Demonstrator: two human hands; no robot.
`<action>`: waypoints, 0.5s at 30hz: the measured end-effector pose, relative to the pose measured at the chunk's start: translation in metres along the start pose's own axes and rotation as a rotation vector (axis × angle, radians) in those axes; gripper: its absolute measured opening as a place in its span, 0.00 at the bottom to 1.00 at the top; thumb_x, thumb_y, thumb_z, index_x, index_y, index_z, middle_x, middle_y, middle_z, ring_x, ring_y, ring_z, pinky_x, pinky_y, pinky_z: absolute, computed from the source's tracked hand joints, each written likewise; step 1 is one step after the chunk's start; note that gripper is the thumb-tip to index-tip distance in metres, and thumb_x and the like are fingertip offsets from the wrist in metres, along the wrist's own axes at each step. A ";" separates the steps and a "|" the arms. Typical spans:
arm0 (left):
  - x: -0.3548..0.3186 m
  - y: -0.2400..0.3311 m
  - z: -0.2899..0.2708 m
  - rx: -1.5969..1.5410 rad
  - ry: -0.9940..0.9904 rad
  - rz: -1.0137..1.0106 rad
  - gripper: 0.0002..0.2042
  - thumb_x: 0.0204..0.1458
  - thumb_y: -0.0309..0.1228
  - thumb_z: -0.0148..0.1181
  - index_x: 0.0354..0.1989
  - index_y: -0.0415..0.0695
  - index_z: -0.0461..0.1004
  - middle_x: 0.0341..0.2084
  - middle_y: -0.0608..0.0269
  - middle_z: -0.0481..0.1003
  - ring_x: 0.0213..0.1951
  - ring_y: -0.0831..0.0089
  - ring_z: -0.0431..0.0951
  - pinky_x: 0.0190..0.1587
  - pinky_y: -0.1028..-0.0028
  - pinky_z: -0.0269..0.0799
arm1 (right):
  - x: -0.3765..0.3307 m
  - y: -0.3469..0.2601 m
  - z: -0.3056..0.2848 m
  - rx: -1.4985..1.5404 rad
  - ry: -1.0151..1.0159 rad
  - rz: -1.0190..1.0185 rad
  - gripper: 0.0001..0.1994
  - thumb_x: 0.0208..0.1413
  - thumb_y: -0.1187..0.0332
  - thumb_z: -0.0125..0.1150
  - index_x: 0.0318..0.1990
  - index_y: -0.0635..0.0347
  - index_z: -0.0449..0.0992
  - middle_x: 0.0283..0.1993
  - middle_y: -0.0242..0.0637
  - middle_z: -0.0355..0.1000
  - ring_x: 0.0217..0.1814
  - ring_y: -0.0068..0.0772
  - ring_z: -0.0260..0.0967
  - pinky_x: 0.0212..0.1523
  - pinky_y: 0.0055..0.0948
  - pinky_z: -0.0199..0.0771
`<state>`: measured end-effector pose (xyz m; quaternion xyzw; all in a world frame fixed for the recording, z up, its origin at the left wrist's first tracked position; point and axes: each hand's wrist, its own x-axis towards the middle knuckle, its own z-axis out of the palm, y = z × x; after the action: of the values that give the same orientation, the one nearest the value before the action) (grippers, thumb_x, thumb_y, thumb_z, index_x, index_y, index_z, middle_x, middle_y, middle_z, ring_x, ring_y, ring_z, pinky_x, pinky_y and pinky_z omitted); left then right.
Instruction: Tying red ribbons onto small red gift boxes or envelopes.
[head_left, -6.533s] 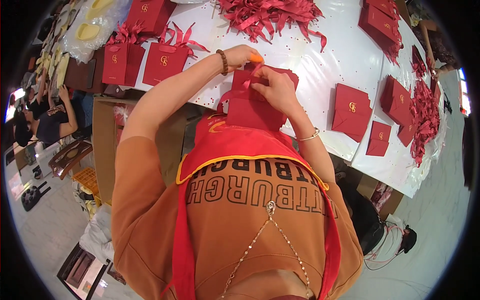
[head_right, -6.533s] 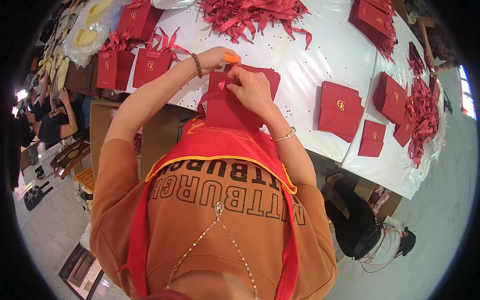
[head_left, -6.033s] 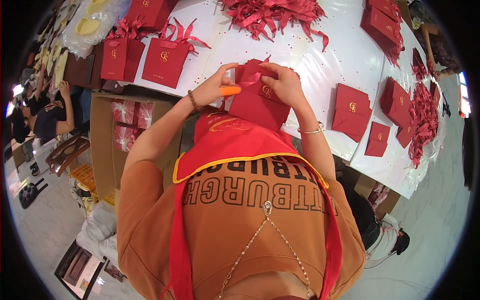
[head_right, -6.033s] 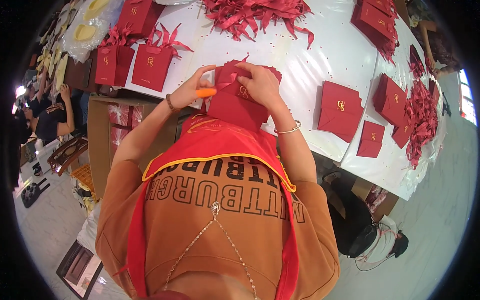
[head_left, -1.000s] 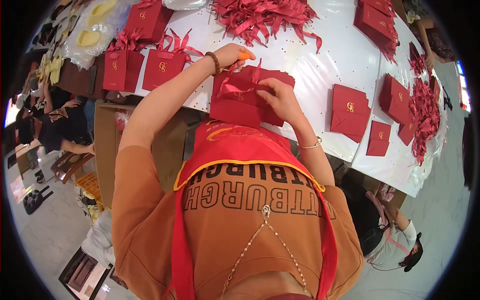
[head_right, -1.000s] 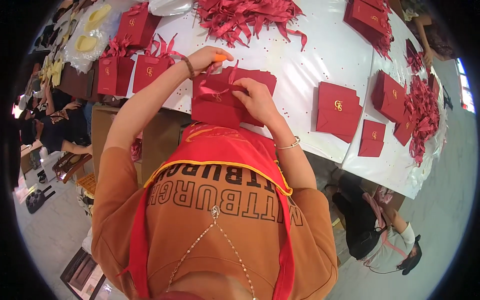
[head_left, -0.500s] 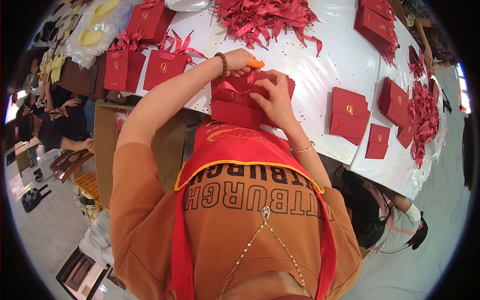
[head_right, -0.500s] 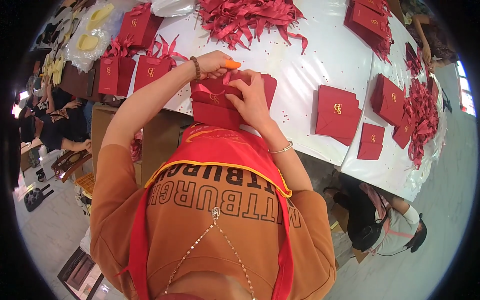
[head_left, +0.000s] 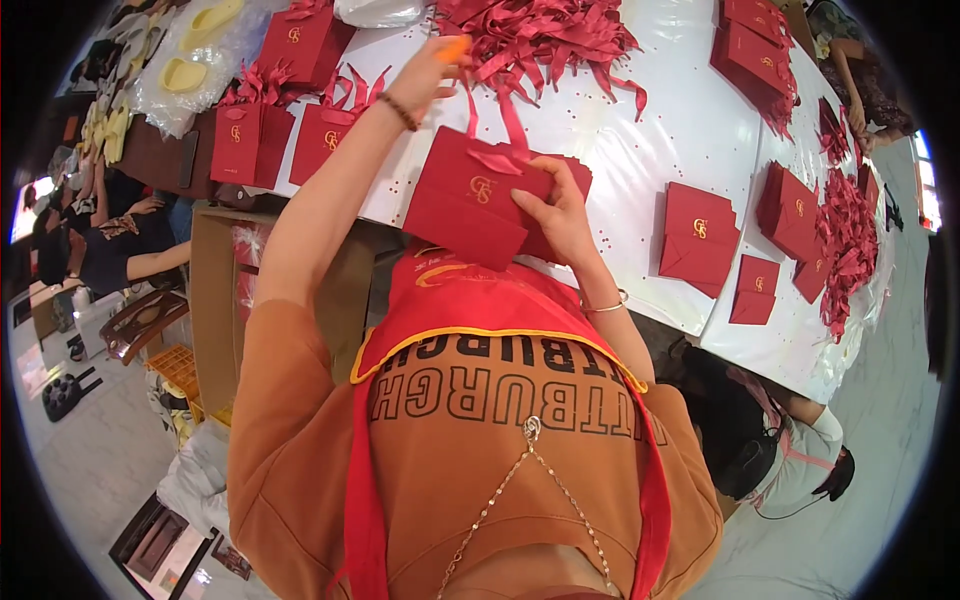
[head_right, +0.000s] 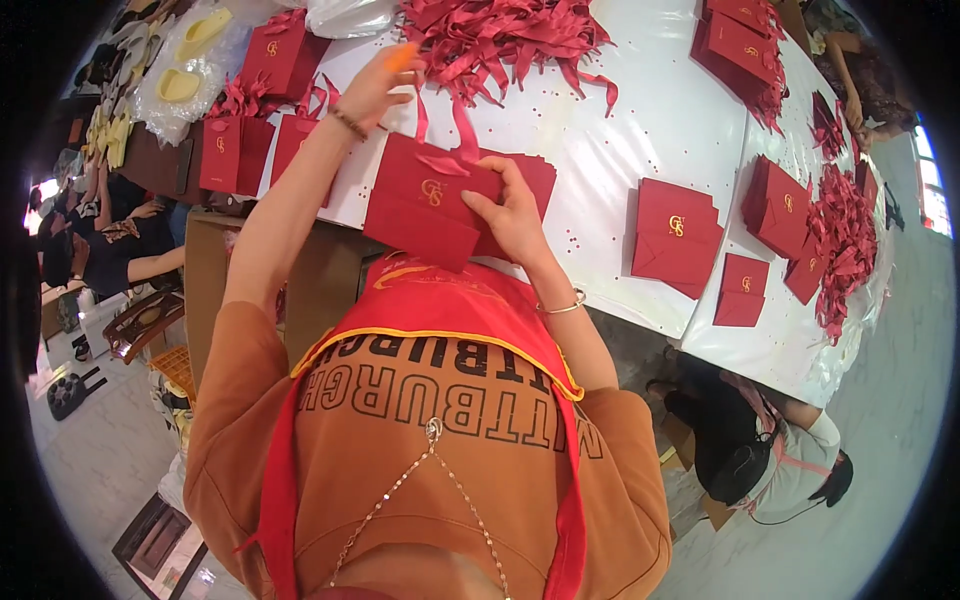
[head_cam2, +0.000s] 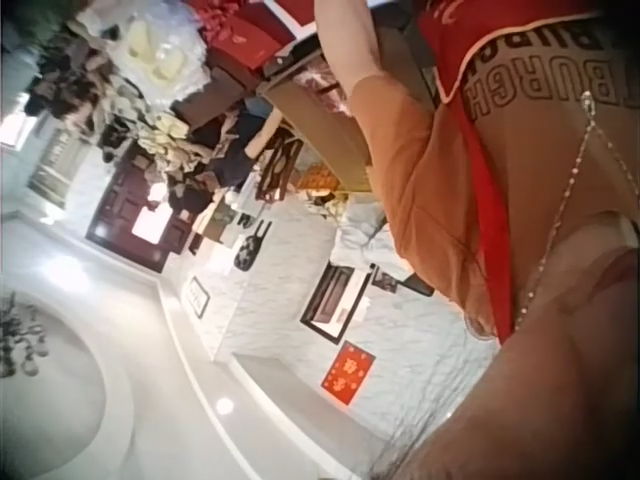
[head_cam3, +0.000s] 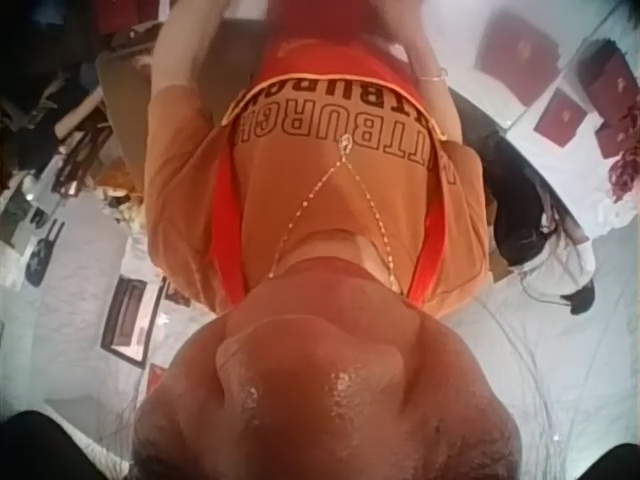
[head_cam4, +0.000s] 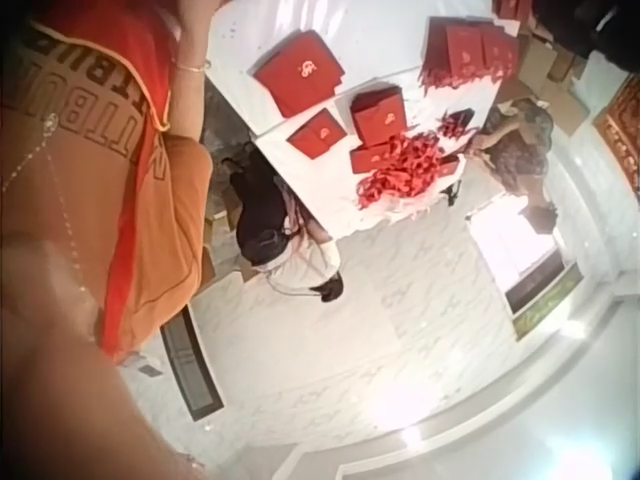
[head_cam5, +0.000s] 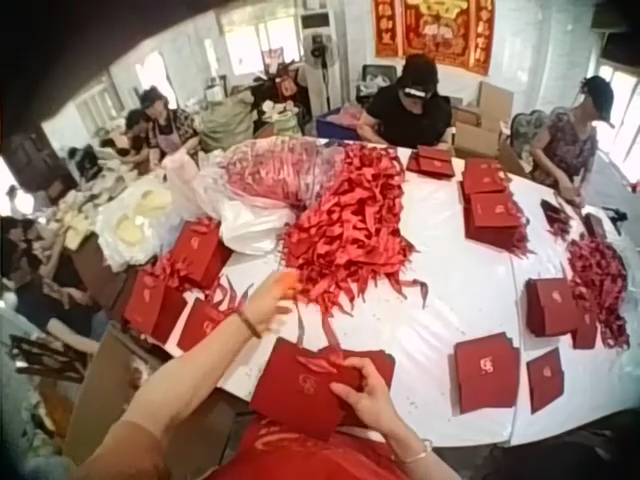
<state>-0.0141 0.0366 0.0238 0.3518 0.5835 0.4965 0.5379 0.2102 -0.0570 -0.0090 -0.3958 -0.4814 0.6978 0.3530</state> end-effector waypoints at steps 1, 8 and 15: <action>-0.004 -0.006 -0.013 0.000 0.000 0.001 0.10 0.55 0.34 0.47 0.40 0.42 0.69 0.28 0.65 0.71 0.28 0.80 0.71 0.28 0.81 0.65 | 0.001 -0.007 0.001 0.083 0.014 -0.039 0.17 0.48 0.79 0.57 0.46 0.60 0.63 0.36 0.31 0.66 0.35 0.20 0.64 0.35 0.21 0.68; -0.089 -0.058 0.012 -0.835 -0.654 -0.218 0.18 0.57 0.33 0.43 0.56 0.43 0.58 0.47 0.59 0.67 0.50 0.67 0.69 0.51 0.68 0.67 | 0.009 -0.008 0.008 0.384 0.003 0.026 0.21 0.47 0.77 0.59 0.49 0.58 0.60 0.44 0.36 0.63 0.42 0.23 0.63 0.44 0.22 0.68; -0.088 -0.053 0.046 -0.503 -0.076 -0.222 0.35 0.48 0.24 0.57 0.60 0.47 0.41 0.30 0.60 0.71 0.28 0.76 0.72 0.29 0.78 0.69 | 0.022 0.004 -0.025 -0.499 0.371 -0.334 0.18 0.52 0.65 0.56 0.51 0.57 0.64 0.40 0.36 0.65 0.38 0.24 0.64 0.38 0.22 0.66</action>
<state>0.0527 -0.0515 0.0006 0.1595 0.4563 0.5502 0.6810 0.2227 -0.0288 -0.0230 -0.5056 -0.6227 0.4076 0.4364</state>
